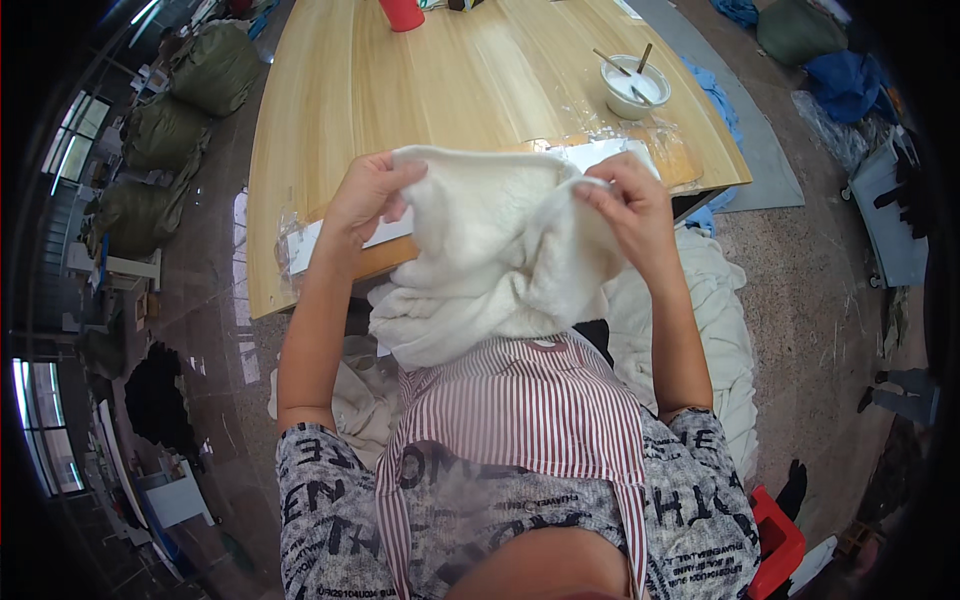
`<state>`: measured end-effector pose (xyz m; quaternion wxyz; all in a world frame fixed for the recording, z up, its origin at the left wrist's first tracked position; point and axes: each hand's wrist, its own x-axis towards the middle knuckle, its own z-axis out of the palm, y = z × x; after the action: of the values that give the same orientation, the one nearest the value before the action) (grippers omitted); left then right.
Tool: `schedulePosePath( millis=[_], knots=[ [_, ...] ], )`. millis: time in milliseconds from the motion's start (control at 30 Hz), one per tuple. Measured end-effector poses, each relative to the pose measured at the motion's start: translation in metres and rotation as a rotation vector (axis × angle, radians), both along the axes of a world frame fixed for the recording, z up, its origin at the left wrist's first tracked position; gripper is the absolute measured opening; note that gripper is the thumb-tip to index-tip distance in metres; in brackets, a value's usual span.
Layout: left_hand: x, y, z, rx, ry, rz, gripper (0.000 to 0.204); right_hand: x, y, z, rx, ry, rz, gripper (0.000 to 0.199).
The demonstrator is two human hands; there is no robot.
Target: Apply adhesive or marking liquid to the edge of a white plush garment using a small applicator stick.
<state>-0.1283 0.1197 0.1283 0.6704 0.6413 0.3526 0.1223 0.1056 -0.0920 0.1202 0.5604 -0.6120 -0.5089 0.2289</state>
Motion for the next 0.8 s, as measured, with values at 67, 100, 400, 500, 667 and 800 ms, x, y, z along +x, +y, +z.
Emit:
schedulePosePath(
  millis=[67,100,400,500,667,800],
  knots=[
    [0.017,-0.014,-0.002,-0.081,-0.127,0.091,0.019,-0.022,-0.008,0.010,0.009,0.057,0.384,0.013],
    [0.026,-0.022,-0.003,-0.110,-0.168,0.077,0.019,-0.033,-0.006,0.014,0.035,0.038,0.648,0.014],
    [0.038,-0.071,0.008,0.322,-0.018,-0.274,0.021,-0.041,0.029,0.019,-0.083,-0.187,0.147,0.044],
    [0.037,-0.067,0.013,0.513,-0.020,-0.374,0.020,-0.039,0.030,0.022,-0.122,-0.227,0.136,0.039],
    [0.045,-0.069,0.013,0.697,0.084,-0.315,0.018,-0.039,0.032,0.024,-0.142,-0.439,0.084,0.025],
    [0.048,-0.062,0.007,0.727,-0.011,-0.309,0.013,-0.032,0.029,0.021,-0.104,-0.489,0.137,0.022]
  ],
)
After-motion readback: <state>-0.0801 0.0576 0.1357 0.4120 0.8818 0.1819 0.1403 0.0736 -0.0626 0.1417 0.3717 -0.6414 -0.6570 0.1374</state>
